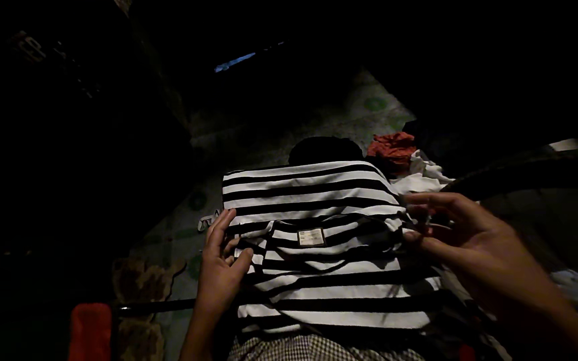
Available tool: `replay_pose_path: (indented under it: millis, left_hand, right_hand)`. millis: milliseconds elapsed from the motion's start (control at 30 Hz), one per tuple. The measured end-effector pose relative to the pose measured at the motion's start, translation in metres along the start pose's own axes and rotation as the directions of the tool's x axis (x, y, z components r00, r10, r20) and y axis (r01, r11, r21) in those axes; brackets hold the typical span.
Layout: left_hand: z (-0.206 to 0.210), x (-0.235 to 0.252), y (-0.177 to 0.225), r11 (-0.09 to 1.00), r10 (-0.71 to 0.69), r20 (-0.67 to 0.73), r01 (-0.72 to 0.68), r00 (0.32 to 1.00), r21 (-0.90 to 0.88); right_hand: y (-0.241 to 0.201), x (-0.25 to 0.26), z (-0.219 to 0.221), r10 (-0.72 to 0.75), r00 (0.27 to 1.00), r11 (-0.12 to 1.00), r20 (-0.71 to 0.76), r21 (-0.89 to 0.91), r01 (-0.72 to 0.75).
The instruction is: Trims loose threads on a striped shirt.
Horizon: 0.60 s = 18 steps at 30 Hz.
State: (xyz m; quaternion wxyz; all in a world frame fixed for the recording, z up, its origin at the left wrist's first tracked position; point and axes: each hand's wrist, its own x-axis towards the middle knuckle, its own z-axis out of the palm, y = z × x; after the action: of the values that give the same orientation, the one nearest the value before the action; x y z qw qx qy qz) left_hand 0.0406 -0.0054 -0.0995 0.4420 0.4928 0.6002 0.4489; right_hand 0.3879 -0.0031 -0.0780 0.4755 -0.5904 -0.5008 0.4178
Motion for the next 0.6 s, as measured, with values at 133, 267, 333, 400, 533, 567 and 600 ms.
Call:
replay_pose_path:
  millis: [133,267,333,400,533,567,600]
  left_hand:
    - [0.002,-0.001,0.000,0.999,-0.021,-0.065,0.019,0.998,-0.032]
    - [0.001,-0.009,-0.001,0.998,-0.061,-0.056,0.060,0.997,-0.033]
    - [-0.002,-0.012,-0.004,0.998,-0.066,0.008,0.066,0.998,-0.024]
    - [-0.006,-0.009,-0.003,0.998,-0.041,0.127,0.046,0.991,-0.032]
    - [-0.012,-0.003,0.010,0.986,0.029,0.249,0.013,0.968,-0.164]
    - [-0.013,-0.002,0.018,0.976,0.035,0.263,0.024,0.964,-0.218]
    - [-0.014,-0.003,0.026,0.958,0.032,0.263,0.044,0.964,-0.282]
  right_hand:
    - [0.002,0.000,0.004,0.016,1.000,1.000,-0.003,0.024,-0.016]
    - [-0.001,-0.005,0.006,0.007,1.000,0.996,0.027,0.085,-0.010]
    - [-0.003,-0.009,0.010,-0.030,0.997,0.996,0.067,0.086,0.024]
    - [-0.005,-0.007,0.015,-0.073,0.991,0.992,0.109,0.114,0.060]
    - [-0.015,0.007,0.027,-0.095,0.984,0.976,0.151,0.210,0.062]
    - [-0.017,0.013,0.028,-0.098,0.978,0.969,0.181,0.241,0.053]
    - [-0.019,0.018,0.029,-0.110,0.969,0.960,0.224,0.276,0.045]
